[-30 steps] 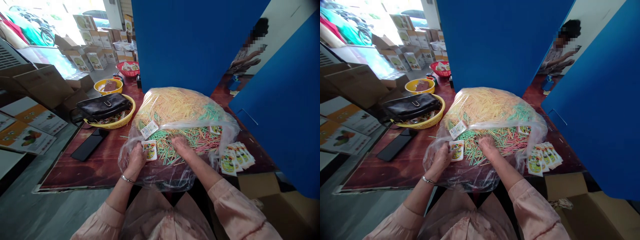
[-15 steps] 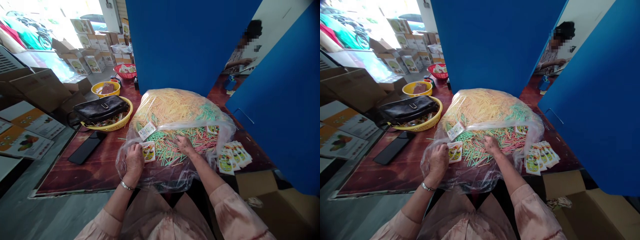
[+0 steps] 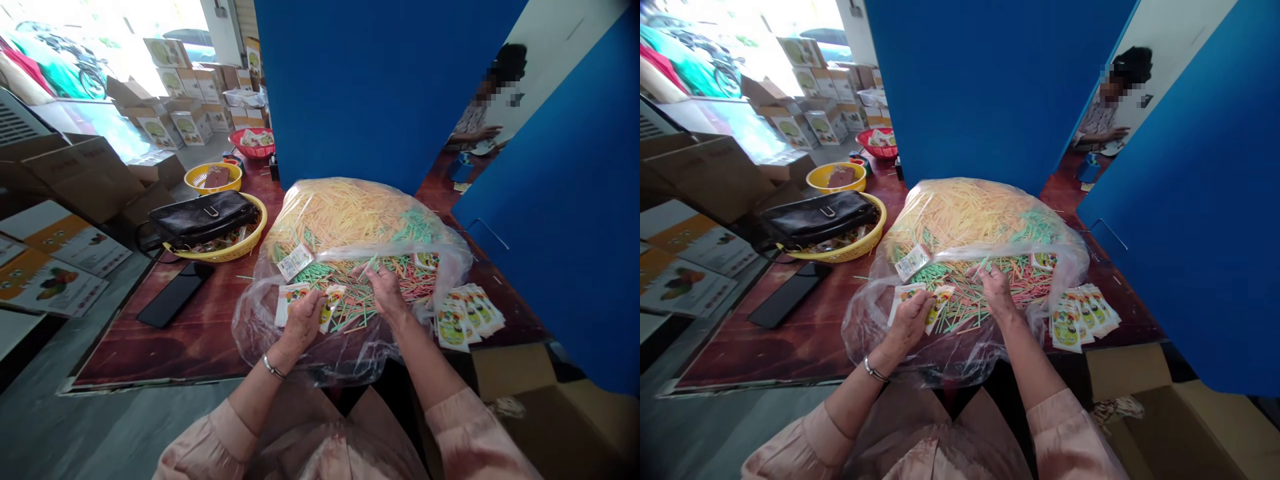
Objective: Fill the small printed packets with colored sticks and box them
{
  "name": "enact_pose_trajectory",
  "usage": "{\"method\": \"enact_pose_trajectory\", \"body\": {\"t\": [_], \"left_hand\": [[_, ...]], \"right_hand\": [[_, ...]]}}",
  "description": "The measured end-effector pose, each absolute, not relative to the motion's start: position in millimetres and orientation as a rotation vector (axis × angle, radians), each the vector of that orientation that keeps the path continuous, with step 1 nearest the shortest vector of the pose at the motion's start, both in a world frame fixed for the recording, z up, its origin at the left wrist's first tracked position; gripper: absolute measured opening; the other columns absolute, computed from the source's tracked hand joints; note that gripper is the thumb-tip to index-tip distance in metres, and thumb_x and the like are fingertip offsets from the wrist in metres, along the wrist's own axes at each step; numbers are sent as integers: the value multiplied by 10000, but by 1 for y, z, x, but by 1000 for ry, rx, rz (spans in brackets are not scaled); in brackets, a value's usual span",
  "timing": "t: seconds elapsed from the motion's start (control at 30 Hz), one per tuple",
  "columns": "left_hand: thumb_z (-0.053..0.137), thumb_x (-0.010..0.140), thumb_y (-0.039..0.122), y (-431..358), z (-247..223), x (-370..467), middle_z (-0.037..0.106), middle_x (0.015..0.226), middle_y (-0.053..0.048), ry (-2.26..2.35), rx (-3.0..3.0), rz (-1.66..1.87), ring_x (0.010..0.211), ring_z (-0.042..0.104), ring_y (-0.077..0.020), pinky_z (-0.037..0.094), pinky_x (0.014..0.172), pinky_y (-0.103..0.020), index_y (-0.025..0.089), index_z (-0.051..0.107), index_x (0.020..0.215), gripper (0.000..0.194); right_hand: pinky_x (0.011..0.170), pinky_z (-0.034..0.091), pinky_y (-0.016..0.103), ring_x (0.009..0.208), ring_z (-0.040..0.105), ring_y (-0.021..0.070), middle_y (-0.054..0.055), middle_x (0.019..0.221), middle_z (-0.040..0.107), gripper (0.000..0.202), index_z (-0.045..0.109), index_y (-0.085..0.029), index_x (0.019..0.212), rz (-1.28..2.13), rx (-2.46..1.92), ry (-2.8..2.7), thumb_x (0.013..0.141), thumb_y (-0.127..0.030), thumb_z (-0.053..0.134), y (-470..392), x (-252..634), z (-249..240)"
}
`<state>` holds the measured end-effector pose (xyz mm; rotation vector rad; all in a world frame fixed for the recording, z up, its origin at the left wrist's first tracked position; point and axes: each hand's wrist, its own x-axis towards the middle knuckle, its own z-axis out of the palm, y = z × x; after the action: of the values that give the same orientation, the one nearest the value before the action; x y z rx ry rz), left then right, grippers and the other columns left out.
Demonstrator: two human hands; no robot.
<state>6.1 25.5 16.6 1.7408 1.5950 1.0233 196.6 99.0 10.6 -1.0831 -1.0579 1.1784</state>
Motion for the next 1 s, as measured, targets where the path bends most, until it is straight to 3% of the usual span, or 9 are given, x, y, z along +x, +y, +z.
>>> {"method": "enact_pose_trajectory", "body": {"t": [0.27, 0.4, 0.6, 0.87, 1.0], "left_hand": [[503, 800, 278, 21, 29, 25, 568, 614, 37, 1517, 1643, 1005, 597, 486, -95, 366, 594, -205, 194, 574, 684, 160], [521, 781, 290, 22, 28, 29, 570, 617, 42, 1483, 1503, 1025, 592, 477, -91, 361, 572, -202, 186, 576, 686, 152], [532, 745, 317, 22, 28, 28, 458, 523, 64, 1440, 1316, 969, 512, 391, -75, 319, 498, -197, 174, 517, 602, 202], [572, 706, 313, 21, 26, 31, 469, 542, 60, 1315, 1176, 1038, 505, 384, -65, 316, 481, -187, 163, 527, 626, 176], [615, 703, 324, 21, 20, 32, 509, 592, 53, 1154, 1042, 1070, 523, 425, -63, 354, 513, -187, 160, 535, 694, 183]], "right_hand": [[743, 525, 364, 788, 674, 198, 8, 731, 704, 121, 601, -207, 815, 1332, -769, -881, 752, -307, 622, 65, 174, 62], [741, 534, 369, 809, 678, 204, 12, 740, 710, 121, 584, -202, 833, 1402, -782, -881, 769, -302, 608, 57, 166, 58], [757, 528, 383, 829, 675, 210, 22, 748, 717, 108, 582, -200, 826, 1370, -752, -853, 772, -291, 605, 55, 168, 52], [774, 517, 376, 801, 670, 202, 43, 789, 721, 115, 622, -183, 831, 1510, -845, -947, 768, -278, 609, 52, 165, 39], [826, 503, 376, 891, 655, 200, 49, 1025, 684, 363, 566, -239, 1094, 1466, -839, -987, 740, -279, 635, 50, 161, 36]]}}
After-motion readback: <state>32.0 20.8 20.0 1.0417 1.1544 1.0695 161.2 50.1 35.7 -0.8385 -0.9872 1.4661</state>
